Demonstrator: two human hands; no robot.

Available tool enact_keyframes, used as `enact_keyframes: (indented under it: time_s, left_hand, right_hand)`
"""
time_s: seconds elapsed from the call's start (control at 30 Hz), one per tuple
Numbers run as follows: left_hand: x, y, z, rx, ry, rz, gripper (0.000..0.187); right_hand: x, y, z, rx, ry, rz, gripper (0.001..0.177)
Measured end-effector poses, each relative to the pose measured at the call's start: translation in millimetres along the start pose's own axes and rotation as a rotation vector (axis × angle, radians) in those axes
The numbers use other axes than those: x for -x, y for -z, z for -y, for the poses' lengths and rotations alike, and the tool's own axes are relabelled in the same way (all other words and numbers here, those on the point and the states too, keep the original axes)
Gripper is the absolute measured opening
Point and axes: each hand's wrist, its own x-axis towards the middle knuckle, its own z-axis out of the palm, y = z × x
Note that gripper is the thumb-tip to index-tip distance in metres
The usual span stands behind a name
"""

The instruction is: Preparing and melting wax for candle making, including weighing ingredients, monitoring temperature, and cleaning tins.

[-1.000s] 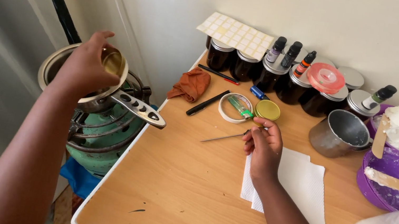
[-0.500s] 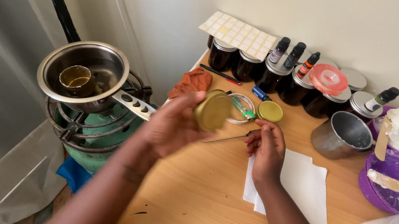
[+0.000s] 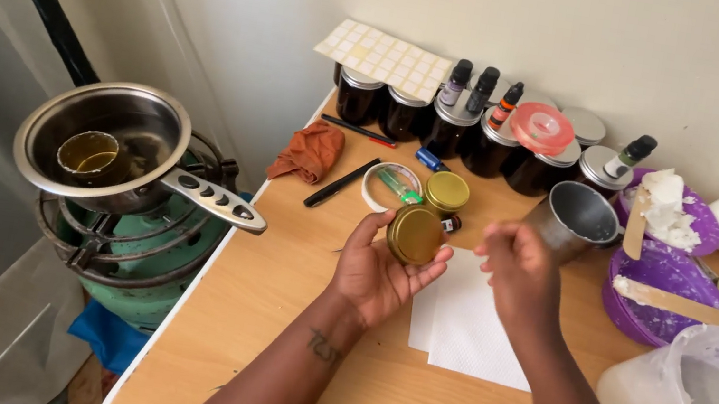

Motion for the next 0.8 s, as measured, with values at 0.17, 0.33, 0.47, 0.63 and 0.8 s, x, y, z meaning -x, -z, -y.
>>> enact_keyframes:
  time_s: [0.17,0.33,0.47,0.63,0.8]
  left_hand:
    - [-11,7,5,0.051,0.034,0.063,0.066]
    - [-13,11,18,0.056,0.061,0.062,0.068]
    - [-9,3,26,-0.001,-0.026,0.019,0.066]
    - [-2,-11,38,-0.098,-0.275,-0.19,0.054]
    - [-13,2,39,-0.097,-0.271,-0.26,0.041]
  right_hand:
    - [48,14,-63,0.734,0.405,0.146,0.025]
    - [57,18,-63,0.753,0.317,0.274,0.003]
    - [60,18,-59,0.722,0.427,0.204,0.017]
    - [78,10,-48,0.871,0.429,0.192,0.046]
    - [74,4,-55,0.903,0.351,0.203,0.015]
